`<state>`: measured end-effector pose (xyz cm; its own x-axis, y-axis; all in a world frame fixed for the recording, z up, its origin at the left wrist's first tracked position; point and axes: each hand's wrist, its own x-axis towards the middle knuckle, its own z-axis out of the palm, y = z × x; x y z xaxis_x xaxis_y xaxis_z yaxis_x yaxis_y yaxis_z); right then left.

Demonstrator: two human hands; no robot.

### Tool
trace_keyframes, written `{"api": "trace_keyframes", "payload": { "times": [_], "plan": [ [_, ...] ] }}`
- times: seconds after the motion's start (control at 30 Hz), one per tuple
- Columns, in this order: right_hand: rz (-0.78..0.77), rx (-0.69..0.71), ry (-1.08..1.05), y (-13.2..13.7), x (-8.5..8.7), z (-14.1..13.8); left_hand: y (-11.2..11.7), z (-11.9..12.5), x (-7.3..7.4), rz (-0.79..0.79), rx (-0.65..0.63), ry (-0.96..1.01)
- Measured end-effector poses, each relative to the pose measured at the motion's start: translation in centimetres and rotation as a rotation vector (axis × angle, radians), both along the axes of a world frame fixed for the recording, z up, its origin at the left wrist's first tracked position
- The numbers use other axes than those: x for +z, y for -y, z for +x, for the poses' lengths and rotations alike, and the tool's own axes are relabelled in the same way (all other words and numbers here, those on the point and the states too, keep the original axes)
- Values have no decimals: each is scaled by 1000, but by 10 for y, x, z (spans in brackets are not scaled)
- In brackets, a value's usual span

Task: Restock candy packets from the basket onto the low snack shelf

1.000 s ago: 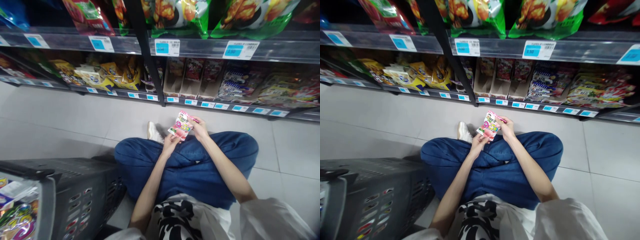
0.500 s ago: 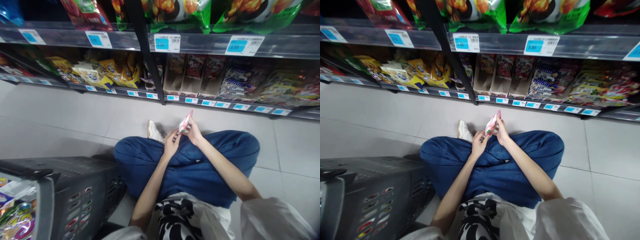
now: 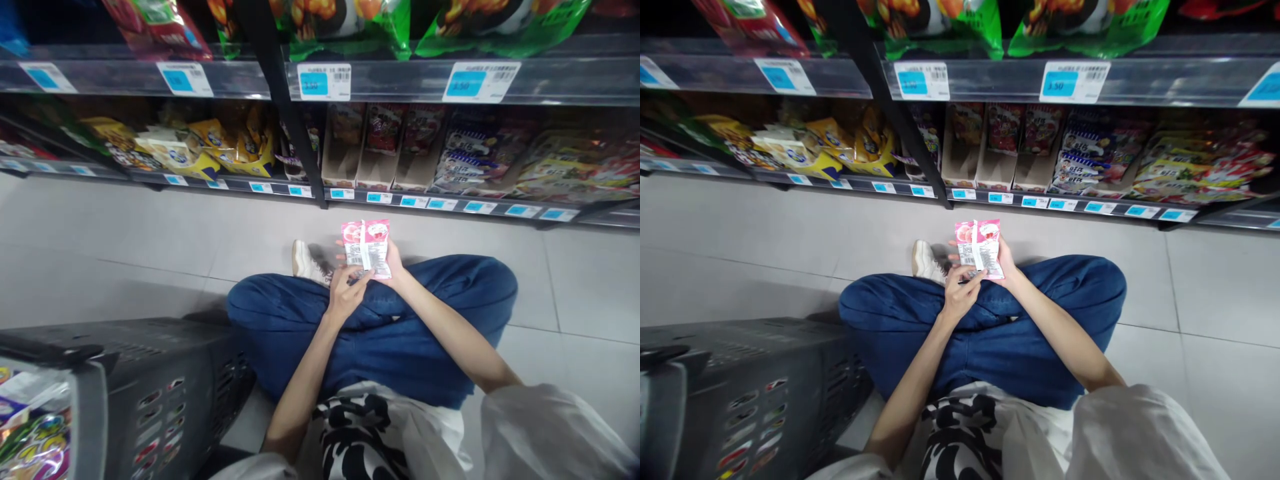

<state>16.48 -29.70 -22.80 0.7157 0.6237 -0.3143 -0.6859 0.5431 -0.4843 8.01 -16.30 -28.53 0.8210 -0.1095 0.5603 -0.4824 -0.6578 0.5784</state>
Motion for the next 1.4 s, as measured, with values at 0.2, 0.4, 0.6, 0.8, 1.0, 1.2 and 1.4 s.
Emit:
{"api": "trace_keyframes", "payload": {
  "times": [0.2, 0.4, 0.6, 0.8, 1.0, 1.2, 1.4],
  "plan": [
    [-36, 17, -22, 0, -3, 2, 0, 0, 1, 25, 6, -47],
    [-15, 50, -16, 1, -2, 2, -1, 1, 1, 12, -8, -17],
    [-109, -11, -10, -1, -3, 2, 1, 2, 0, -38, -7, -122],
    [-132, -25, -33, -1, -11, 0, 3, 1, -3, -79, -18, -144],
    [-153, -23, -37, -2, -11, -1, 4, 0, -5, -82, -7, -173],
    [-326, -330, 41, -7, -12, 2, 6, 2, 1, -288, -34, -278],
    [-401, -462, -18, -12, -13, 5, 3, 11, 5, -743, 90, -641]
  ]
}}
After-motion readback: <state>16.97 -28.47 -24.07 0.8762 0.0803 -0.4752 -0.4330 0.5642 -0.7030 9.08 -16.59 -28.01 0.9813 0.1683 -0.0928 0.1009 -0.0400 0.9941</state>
